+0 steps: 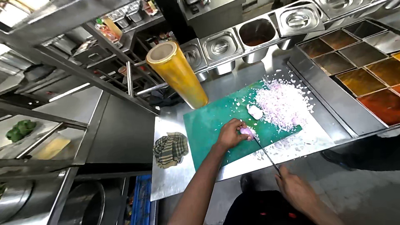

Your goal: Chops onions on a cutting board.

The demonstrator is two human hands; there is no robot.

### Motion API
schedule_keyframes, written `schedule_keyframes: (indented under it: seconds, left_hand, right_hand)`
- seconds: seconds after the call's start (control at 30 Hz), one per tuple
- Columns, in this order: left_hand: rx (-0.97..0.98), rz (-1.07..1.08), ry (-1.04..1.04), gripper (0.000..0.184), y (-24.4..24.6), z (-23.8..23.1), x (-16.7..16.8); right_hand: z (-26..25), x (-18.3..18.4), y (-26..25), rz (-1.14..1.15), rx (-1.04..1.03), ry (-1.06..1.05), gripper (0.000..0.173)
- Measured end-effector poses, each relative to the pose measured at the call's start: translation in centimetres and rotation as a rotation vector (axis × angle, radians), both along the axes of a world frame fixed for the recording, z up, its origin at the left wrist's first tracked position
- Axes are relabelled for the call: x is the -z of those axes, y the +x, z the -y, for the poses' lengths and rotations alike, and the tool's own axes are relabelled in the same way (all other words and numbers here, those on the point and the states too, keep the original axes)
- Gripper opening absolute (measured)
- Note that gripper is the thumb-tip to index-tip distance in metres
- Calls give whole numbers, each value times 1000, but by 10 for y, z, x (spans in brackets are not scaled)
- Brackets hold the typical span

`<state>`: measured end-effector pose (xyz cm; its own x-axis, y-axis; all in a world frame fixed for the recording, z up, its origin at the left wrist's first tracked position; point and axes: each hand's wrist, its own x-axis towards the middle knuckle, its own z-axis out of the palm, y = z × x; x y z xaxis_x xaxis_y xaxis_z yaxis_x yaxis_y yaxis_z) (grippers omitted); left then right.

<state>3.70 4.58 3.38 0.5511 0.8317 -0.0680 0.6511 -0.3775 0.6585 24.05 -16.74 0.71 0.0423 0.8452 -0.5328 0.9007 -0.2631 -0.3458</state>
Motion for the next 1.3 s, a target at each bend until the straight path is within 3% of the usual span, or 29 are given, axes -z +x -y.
schedule_keyframes:
  seconds: [0.23, 0.4, 0.6, 0.8, 0.97, 1.17, 1.3]
  left_hand:
    - [12, 42, 24, 43, -1, 1, 2]
    - [11, 52, 38, 42, -2, 2, 3]
    - [16, 77, 43, 45, -3, 1, 5]
    - [26, 90, 80, 42, -5, 0, 9]
    - [38, 117, 73, 43, -6, 0, 8]
    - [37, 126, 85, 44, -8, 1, 10]
    - [33, 134, 82, 45, -8, 1, 11]
  right_hand:
    - [-34, -37, -5, 33, -33, 61, 36]
    - [-1, -1, -3, 18, -7, 13, 43]
    - [-34, -35, -6, 38, -27, 88, 35]
    - [-6, -6, -7, 20, 6, 8, 44]
    - [-35, -33, -11, 63, -32, 82, 35]
    - [-11, -6, -10, 38, -14, 53, 41]
    - [-26, -30, -12, 66, -35, 66, 34]
